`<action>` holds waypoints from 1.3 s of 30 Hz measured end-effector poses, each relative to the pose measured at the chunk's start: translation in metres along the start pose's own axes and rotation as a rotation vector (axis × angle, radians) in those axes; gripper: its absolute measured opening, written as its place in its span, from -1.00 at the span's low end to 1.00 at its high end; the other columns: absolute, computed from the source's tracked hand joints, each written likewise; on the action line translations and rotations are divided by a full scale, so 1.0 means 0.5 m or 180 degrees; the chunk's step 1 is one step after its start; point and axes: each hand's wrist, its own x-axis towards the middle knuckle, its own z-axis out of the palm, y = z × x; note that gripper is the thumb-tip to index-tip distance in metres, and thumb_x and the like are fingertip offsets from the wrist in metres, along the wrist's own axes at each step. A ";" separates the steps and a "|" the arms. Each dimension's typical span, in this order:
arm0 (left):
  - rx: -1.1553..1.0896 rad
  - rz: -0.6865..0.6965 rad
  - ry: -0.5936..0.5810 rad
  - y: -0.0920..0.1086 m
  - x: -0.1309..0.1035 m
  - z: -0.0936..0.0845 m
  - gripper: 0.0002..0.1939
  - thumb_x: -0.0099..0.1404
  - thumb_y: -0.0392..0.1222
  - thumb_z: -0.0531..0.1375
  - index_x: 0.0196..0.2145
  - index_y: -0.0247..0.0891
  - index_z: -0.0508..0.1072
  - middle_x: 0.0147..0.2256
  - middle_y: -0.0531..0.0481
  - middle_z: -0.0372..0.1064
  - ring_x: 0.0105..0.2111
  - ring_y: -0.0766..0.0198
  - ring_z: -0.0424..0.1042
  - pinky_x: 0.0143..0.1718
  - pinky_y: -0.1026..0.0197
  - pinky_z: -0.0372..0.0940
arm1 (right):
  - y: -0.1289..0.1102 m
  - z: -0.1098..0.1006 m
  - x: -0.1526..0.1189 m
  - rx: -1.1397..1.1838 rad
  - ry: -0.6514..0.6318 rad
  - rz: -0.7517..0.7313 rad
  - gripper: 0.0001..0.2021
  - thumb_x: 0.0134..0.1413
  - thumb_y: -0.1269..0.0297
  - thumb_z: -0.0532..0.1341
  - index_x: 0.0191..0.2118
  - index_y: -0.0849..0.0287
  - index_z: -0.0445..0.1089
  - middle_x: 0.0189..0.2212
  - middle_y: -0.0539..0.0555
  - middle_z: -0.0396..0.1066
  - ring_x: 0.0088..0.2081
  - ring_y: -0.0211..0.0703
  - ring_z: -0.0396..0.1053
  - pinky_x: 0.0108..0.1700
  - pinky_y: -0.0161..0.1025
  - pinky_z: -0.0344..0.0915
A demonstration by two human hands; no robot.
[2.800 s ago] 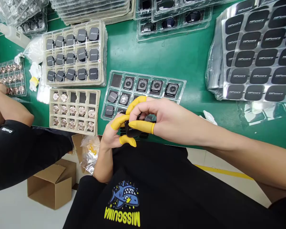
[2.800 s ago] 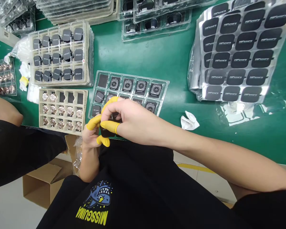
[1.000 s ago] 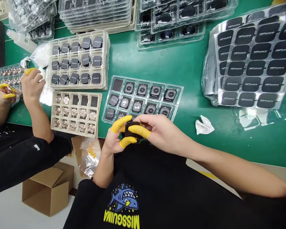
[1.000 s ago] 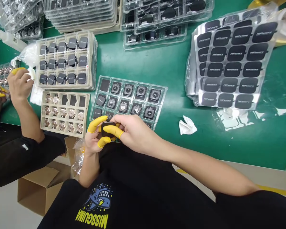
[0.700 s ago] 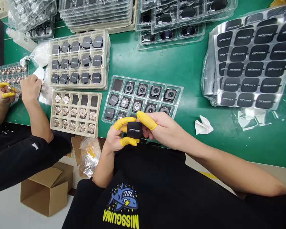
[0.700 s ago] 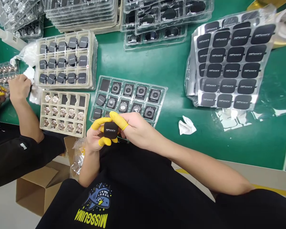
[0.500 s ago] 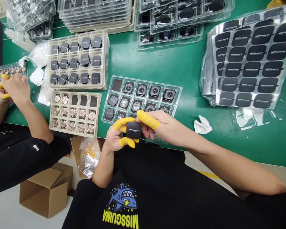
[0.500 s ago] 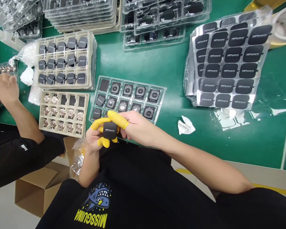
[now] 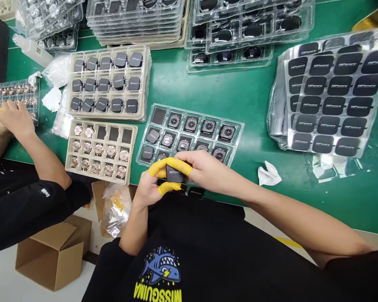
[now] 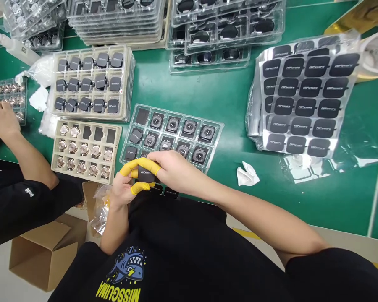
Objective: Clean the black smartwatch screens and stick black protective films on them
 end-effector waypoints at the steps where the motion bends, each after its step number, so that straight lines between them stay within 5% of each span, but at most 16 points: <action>1: -0.0069 -0.0082 0.0082 -0.002 -0.003 -0.001 -0.23 0.32 0.31 0.52 0.32 -0.15 0.60 -0.14 -0.09 0.78 -0.15 0.06 0.76 0.03 0.09 0.58 | 0.001 -0.004 0.003 -0.0013 -0.0069 -0.0030 -0.70 0.41 0.07 0.16 -0.33 0.10 0.42 -0.46 -0.03 0.37 -0.40 -0.18 0.26 -0.33 -0.20 0.14; 4: -0.0320 -0.0174 0.0453 -0.002 -0.007 -0.007 -0.23 0.33 0.30 0.53 0.31 -0.20 0.60 -0.23 -0.08 0.75 -0.21 0.11 0.68 0.02 0.08 0.54 | 0.005 -0.035 0.039 -0.0128 0.0166 -0.0226 -0.69 0.46 0.02 0.19 -0.26 0.11 0.46 -0.39 0.00 0.45 -0.37 -0.15 0.31 -0.28 -0.19 0.18; 9: -0.0483 -0.0002 0.0508 0.017 -0.014 -0.018 -0.29 0.48 0.20 0.45 0.39 -0.28 0.53 -0.38 -0.01 0.69 -0.34 0.21 0.56 -0.16 0.16 0.48 | 0.014 -0.094 0.198 -0.1583 0.1412 -0.0107 -0.80 0.47 0.28 0.20 -0.16 0.16 0.57 -0.21 0.18 0.57 -0.21 0.03 0.40 -0.14 -0.07 0.19; 15: -0.0322 -0.0026 0.0602 0.027 -0.048 -0.024 -0.41 0.47 0.17 0.46 0.27 -0.25 0.63 -0.31 -0.05 0.68 -0.36 0.23 0.54 -0.25 0.17 0.46 | 0.050 -0.071 0.330 -0.2585 0.1176 0.0178 -0.67 0.58 0.25 0.14 -0.08 0.23 0.66 0.04 0.39 0.53 0.09 0.32 0.44 -0.01 0.10 0.37; 22: -0.0399 0.0180 0.0522 0.053 -0.087 -0.048 -0.41 0.55 0.05 0.40 0.40 -0.21 0.54 -0.35 -0.06 0.70 -0.37 0.22 0.54 -0.29 0.18 0.45 | 0.083 -0.062 0.288 -0.2772 0.1537 0.0023 -0.61 0.59 0.13 0.14 0.28 0.27 0.44 0.19 0.49 0.43 0.17 0.43 0.41 -0.04 0.16 0.49; 29: -0.0545 0.0240 0.0523 0.056 -0.095 -0.049 -0.43 0.56 0.05 0.37 0.41 -0.19 0.54 -0.37 -0.06 0.71 -0.42 0.21 0.53 -0.32 0.16 0.47 | 0.126 -0.075 0.182 -0.3019 0.1472 0.0268 -0.66 0.51 0.14 0.22 0.18 0.22 0.53 0.11 0.45 0.47 0.16 0.43 0.42 -0.12 0.12 0.49; 39: -0.0234 0.0382 0.0397 0.063 -0.070 -0.040 -0.45 0.55 0.02 0.40 0.39 -0.18 0.56 -0.35 -0.02 0.74 -0.35 0.19 0.60 -0.17 0.13 0.52 | 0.108 -0.092 0.236 -0.3068 0.1238 0.0489 -0.68 0.34 0.21 0.40 0.09 0.28 0.53 0.12 0.49 0.45 0.17 0.49 0.46 -0.04 0.20 0.50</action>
